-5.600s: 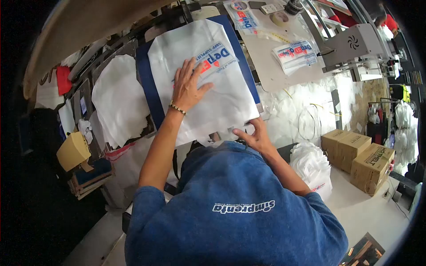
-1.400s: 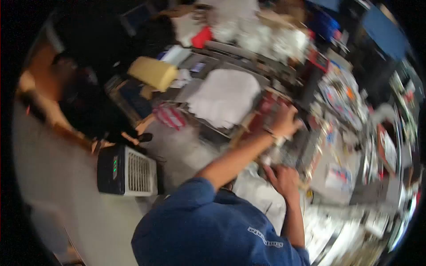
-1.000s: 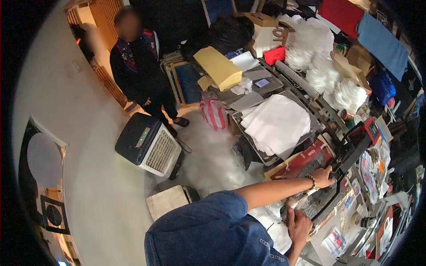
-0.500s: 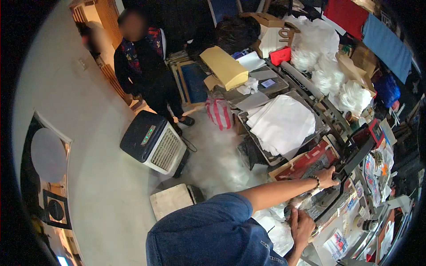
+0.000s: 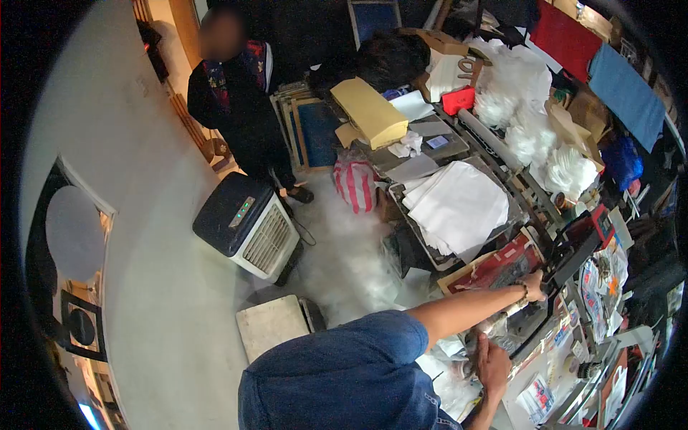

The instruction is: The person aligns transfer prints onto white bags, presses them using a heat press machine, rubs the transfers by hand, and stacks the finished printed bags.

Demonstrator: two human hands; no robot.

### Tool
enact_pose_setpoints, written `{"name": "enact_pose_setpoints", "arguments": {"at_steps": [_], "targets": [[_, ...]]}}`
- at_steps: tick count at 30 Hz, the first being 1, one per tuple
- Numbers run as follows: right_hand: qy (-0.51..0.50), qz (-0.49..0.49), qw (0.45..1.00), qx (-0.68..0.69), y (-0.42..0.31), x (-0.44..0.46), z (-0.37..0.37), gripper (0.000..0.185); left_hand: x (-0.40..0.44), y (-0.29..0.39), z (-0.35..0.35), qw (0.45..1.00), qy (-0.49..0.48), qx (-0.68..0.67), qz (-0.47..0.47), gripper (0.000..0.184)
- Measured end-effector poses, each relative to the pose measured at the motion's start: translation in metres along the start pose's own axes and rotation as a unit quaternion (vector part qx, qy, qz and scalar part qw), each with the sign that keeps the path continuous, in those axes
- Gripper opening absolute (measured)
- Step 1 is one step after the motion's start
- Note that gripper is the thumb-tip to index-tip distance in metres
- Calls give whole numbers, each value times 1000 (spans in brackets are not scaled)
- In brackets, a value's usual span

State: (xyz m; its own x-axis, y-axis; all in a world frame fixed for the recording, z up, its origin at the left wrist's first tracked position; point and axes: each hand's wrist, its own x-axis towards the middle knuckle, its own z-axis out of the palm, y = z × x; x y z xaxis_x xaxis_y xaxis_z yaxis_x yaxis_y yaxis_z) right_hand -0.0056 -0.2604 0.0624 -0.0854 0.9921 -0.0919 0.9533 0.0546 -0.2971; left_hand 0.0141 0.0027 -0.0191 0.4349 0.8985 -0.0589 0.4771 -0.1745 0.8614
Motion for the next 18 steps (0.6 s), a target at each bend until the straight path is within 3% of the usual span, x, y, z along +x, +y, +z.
{"name": "enact_pose_setpoints", "arguments": {"at_steps": [2, 4, 5, 8, 10, 11, 12, 13, 15, 18], "targets": [[-3, 52, 997, 50, -16, -13, -58, 51, 35, 25, -12, 985, -67, 154, 37, 48], [54, -15, 997, 55, -24, -20, -91, 48, 61, 52, 8, 941, -139, 296, 83, 49], [75, -37, 996, 37, -27, -20, -106, 48, 59, 45, 9, 958, -116, 255, 61, 47], [86, -60, 992, 64, -30, -20, -140, 50, 24, 72, -33, 975, -121, 148, 109, 45], [85, -73, 993, 24, -35, -22, -159, 51, -15, 83, -58, 984, 142, -50, 92, 34], [79, -88, 993, -14, -36, -22, -164, 52, -31, 83, -71, 984, 147, -51, 90, 34], [121, -94, 987, 52, -32, -23, -163, 53, -47, 82, -82, 946, 235, -90, 204, 29], [188, -160, 969, -27, -25, -24, -166, 48, -64, 81, -94, 887, 315, -125, 314, 24], [144, -118, 980, 66, -20, -21, -179, 45, -120, 87, -131, 884, 286, -144, 339, 21], [227, -123, 964, 68, -14, -16, -203, 41, -167, 71, -171, 874, 269, -139, 381, 16]]}}
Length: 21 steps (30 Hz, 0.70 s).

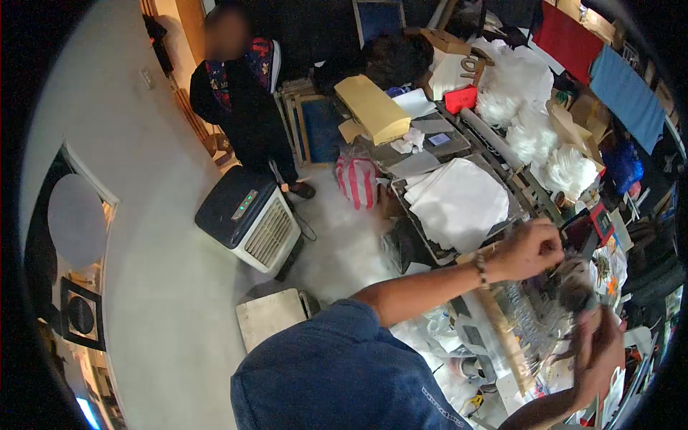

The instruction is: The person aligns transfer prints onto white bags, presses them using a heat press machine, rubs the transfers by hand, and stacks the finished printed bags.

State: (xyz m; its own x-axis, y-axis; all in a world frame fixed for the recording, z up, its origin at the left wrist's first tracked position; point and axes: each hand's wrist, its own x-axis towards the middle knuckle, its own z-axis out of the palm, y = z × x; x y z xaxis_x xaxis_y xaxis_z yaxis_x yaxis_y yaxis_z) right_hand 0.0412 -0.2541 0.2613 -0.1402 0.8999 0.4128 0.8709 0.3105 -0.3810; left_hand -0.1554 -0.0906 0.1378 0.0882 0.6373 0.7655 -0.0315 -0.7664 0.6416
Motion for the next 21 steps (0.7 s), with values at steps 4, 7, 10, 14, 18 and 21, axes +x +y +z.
{"name": "enact_pose_setpoints", "arguments": {"at_steps": [4, 7, 10, 14, 18, 21], "targets": [[138, -28, 987, -71, 38, 42, -41, 43, -36, 2, -55, 990, 11, -21, -136, 14], [180, -81, 956, -218, 40, 92, -89, 49, -73, -16, -94, 962, -9, -37, -269, 11], [254, -59, 916, -306, 12, 134, -116, 49, -125, -52, -122, 943, -71, 9, -325, 14], [403, -29, 861, -309, 33, 165, -122, 61, -202, -81, -125, 900, -136, -5, -414, 14], [410, -160, 793, -421, 50, 207, -137, 61, -234, -80, -110, 857, -266, 54, -438, 22], [461, -154, 773, -408, 72, 237, -143, 61, -227, -66, -93, 869, -303, 53, -388, 25]]}}
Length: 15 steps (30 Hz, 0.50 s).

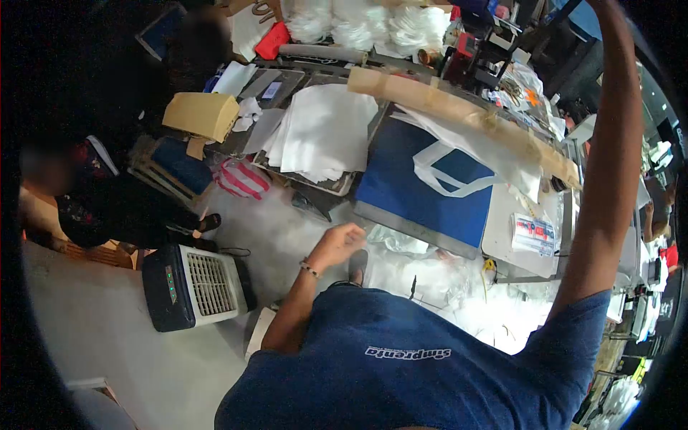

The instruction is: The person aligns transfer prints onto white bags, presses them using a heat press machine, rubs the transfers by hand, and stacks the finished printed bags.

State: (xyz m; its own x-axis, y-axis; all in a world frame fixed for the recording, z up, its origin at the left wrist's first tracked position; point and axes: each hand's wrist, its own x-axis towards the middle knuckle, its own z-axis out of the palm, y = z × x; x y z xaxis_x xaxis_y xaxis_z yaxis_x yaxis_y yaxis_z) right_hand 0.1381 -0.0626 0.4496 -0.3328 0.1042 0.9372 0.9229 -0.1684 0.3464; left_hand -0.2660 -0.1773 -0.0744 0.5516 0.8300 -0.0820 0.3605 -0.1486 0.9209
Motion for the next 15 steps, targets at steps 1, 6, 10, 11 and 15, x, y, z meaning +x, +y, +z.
{"name": "enact_pose_setpoints", "arguments": {"at_steps": [1, 6, 10, 11, 15], "targets": [[43, 15, 999, 10, -6, 2, 2, 61, 4, 3, 2, 1000, 7, 2, 2, 25], [-77, -31, 995, 57, 52, 20, 44, 58, 31, 11, 6, 996, -35, 69, 31, 32], [-149, -50, 965, 209, 46, 31, 36, 68, 43, -2, 17, 982, -60, 119, 135, 28], [-159, -53, 958, 234, 45, 30, 33, 71, 40, 3, 13, 984, -40, 121, 126, 28], [-159, -171, 968, 91, 142, -62, 82, 42, 48, 18, 11, 982, -75, 126, 123, 27]]}}
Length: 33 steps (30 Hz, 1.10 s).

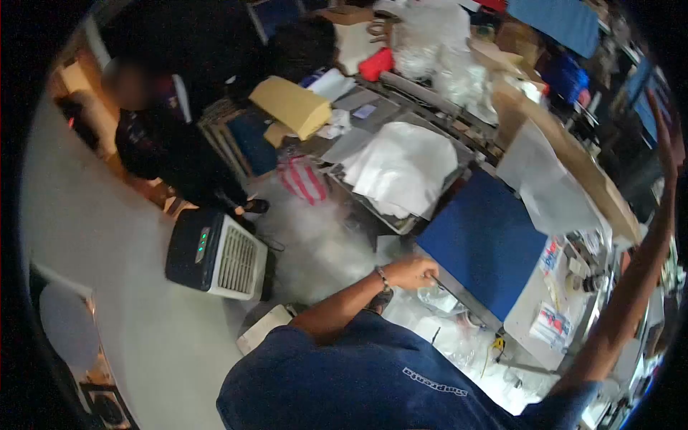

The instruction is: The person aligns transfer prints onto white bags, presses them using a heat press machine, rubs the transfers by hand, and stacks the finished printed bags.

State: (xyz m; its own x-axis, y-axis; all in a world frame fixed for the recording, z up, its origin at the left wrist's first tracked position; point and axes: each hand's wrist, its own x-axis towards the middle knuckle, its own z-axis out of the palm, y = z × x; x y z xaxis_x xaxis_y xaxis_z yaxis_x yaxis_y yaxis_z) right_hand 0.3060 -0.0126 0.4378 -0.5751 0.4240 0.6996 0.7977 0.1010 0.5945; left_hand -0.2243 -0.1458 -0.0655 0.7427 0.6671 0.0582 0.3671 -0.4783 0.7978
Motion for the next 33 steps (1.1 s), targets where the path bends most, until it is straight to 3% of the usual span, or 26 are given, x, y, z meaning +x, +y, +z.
{"name": "enact_pose_setpoints", "arguments": {"at_steps": [1, 3, 4, 5, 7, 9, 11, 13, 15, 18, 20, 21, 24, 28, 33], "targets": [[45, 220, 909, 351, -82, -15, -47, 37, 10, -2, -1, 1000, 16, 10, 11, 27], [89, 274, 918, 274, -185, -49, -115, 28, 23, -5, -14, 997, 44, -5, 60, 25], [113, 253, 921, 273, -200, -81, -121, 21, 29, 4, -24, 998, 49, -23, 45, 24], [117, 302, 892, 314, -224, -102, -133, 17, 35, 20, -40, 997, 55, -38, 30, 24], [90, 322, 899, 281, -255, -138, -139, 22, 53, 43, -64, 997, 71, -29, -10, 23], [77, 443, 855, 259, -279, -166, -128, 29, 83, 48, -83, 984, 134, -52, 104, 30], [31, 380, 907, 179, -280, -177, -120, 37, 110, 82, -110, 965, 207, 8, 160, 40], [40, 446, 867, 219, -290, -179, -116, 44, 134, 110, -132, 937, 293, 9, 191, 52], [55, 414, 895, 160, -283, -192, -98, 47, 160, 129, -157, 890, 368, 82, 259, 62], [66, 404, 898, 160, -278, -199, -88, 46, 177, 171, -175, 875, 384, 92, 281, 60], [86, 416, 884, 194, -279, -198, -78, 42, 195, 170, -190, 794, 425, 256, 352, 45], [73, 428, 878, 201, -280, -203, -75, 36, 200, 169, -193, 794, 419, 253, 361, 45], [79, 415, 887, 185, -284, -208, -75, 30, 201, 160, -191, 804, 426, 213, 356, 17], [71, 411, 882, 221, -300, -223, -71, 31, 190, 138, -181, 856, 370, 183, 310, 16], [58, 380, 894, 231, -321, -242, -72, 33, 177, 111, -162, 865, 336, 181, 326, 15]]}}
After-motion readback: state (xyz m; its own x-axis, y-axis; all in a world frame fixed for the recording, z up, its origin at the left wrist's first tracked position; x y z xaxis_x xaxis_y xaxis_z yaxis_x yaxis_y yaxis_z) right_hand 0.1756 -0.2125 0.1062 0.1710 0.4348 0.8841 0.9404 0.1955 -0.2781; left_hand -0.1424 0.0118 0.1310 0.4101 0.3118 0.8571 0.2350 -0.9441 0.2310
